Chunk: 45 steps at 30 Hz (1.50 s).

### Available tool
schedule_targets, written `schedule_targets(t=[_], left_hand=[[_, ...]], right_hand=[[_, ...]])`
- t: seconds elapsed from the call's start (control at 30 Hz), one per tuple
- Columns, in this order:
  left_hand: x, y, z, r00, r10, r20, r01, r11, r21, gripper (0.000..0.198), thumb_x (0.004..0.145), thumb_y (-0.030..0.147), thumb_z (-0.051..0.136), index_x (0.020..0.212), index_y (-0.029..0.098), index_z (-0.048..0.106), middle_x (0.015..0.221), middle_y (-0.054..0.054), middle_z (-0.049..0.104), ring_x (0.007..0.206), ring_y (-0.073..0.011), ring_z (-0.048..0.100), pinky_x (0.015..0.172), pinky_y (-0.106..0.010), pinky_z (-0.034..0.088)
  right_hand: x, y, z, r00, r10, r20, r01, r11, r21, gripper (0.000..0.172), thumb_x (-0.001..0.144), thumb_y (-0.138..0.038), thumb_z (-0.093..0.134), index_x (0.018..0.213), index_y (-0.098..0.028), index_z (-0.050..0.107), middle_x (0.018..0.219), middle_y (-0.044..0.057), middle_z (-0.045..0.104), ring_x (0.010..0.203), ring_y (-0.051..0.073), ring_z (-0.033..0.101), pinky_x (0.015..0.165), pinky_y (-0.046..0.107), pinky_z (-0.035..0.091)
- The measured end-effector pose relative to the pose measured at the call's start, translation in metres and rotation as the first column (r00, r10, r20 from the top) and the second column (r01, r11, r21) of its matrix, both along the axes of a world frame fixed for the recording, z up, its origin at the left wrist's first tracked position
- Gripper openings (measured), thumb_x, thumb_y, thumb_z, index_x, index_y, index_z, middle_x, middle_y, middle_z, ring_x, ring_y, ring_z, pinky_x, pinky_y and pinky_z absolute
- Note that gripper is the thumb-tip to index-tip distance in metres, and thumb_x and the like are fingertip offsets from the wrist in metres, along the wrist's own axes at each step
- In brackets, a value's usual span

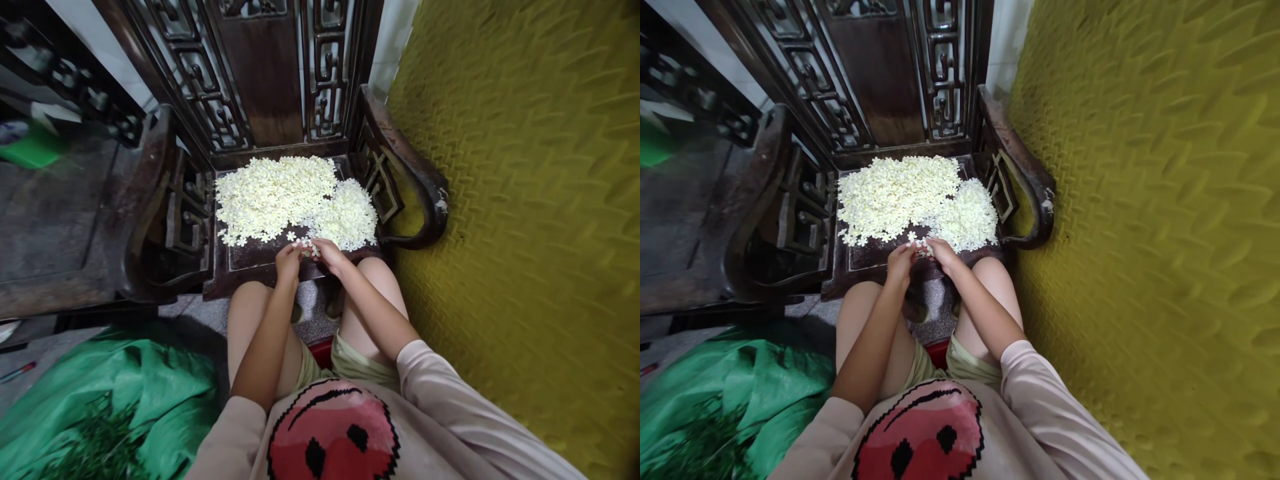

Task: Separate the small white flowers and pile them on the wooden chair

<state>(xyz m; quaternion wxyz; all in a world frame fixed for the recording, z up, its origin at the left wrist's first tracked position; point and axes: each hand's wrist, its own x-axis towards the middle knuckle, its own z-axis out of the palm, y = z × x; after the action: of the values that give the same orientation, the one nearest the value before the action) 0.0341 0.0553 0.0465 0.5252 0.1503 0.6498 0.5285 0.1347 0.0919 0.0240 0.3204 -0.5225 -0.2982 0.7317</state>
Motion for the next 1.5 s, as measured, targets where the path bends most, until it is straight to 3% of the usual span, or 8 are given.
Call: schedule_targets(t=[0.13,0.33,0.57,0.67,0.97,1.2,1.37,1.5], left_hand=[[0.000,0.000,0.002,0.999,-0.022,-0.032,0.021,1.000,-0.010,0.021,0.060,0.025,0.067,0.078,0.014,0.065,0.067,0.000,0.064,0.056,-0.0085,0.052,0.058,-0.021,0.038],[0.001,-0.001,0.003,0.997,-0.064,-0.045,0.064,0.998,0.003,0.018,0.063,0.026,0.064,0.077,0.014,0.064,0.066,-0.001,0.064,0.056,-0.0083,0.051,0.058,-0.021,0.037],[0.001,0.000,0.009,0.999,-0.037,-0.018,0.037,0.999,0.008,0.011,0.063,0.025,0.063,0.070,0.015,0.062,0.065,0.000,0.062,0.056,-0.0086,0.051,0.059,-0.021,0.037],[0.000,0.000,0.011,0.999,-0.032,0.004,0.032,0.999,0.016,0.010,0.063,0.024,0.062,0.068,0.015,0.061,0.064,0.001,0.061,0.055,-0.0081,0.051,0.057,-0.021,0.036],[-0.001,0.001,0.012,1.000,-0.008,-0.001,0.008,1.000,0.003,0.011,0.062,0.024,0.062,0.065,0.014,0.058,0.061,0.001,0.060,0.051,-0.0065,0.046,0.053,-0.019,0.034],[0.000,0.002,0.012,1.000,0.011,-0.001,-0.011,1.000,0.005,0.008,0.062,0.021,0.059,0.066,0.014,0.057,0.060,0.002,0.059,0.051,-0.0066,0.046,0.054,-0.019,0.034],[-0.002,0.002,0.008,1.000,0.009,0.004,-0.009,1.000,0.010,0.011,0.061,0.023,0.060,0.067,0.014,0.056,0.060,0.001,0.059,0.050,-0.0066,0.046,0.052,-0.019,0.033],[-0.001,0.002,0.008,1.000,0.008,-0.003,-0.008,1.000,0.015,0.012,0.060,0.024,0.060,0.065,0.015,0.054,0.060,0.001,0.058,0.049,-0.0060,0.045,0.050,-0.019,0.030]], right_hand=[[0.002,0.001,-0.001,0.997,-0.056,0.061,0.049,0.993,0.104,0.039,0.066,-0.055,0.061,0.061,-0.018,0.048,0.042,-0.007,0.039,0.039,0.006,0.031,0.043,0.022,0.022],[0.005,0.004,0.001,0.996,-0.085,-0.012,0.085,0.994,0.070,0.050,0.066,-0.067,0.054,0.056,-0.021,0.037,0.038,-0.009,0.025,0.035,0.006,0.022,0.040,0.024,0.019],[0.004,0.003,0.004,0.996,0.003,-0.086,-0.005,1.000,-0.016,0.041,0.068,-0.059,0.056,0.063,-0.018,0.050,0.048,-0.005,0.043,0.044,0.008,0.039,0.045,0.022,0.028],[0.003,0.002,0.005,0.999,-0.021,-0.050,0.022,0.999,0.035,0.032,0.066,-0.048,0.062,0.067,-0.017,0.054,0.051,-0.005,0.047,0.046,0.007,0.040,0.047,0.021,0.027],[0.009,0.004,0.003,0.993,-0.112,0.044,0.110,0.993,0.039,0.051,0.071,-0.063,0.051,0.048,-0.021,0.031,0.035,-0.007,0.024,0.037,0.008,0.023,0.043,0.025,0.019],[0.010,0.005,0.011,0.994,0.011,-0.109,-0.024,0.992,-0.124,0.042,0.077,-0.058,0.043,0.059,-0.020,0.039,0.045,-0.005,0.037,0.039,0.008,0.032,0.043,0.024,0.024],[0.007,0.005,0.005,0.996,-0.072,-0.049,0.073,0.997,0.025,0.035,0.071,-0.048,0.057,0.060,-0.019,0.041,0.046,-0.007,0.038,0.040,0.006,0.032,0.043,0.022,0.022],[0.009,0.006,0.003,0.972,-0.218,0.087,0.218,0.976,0.010,0.043,0.073,-0.052,0.055,0.055,-0.021,0.032,0.041,-0.008,0.028,0.037,0.006,0.022,0.041,0.024,0.017]])
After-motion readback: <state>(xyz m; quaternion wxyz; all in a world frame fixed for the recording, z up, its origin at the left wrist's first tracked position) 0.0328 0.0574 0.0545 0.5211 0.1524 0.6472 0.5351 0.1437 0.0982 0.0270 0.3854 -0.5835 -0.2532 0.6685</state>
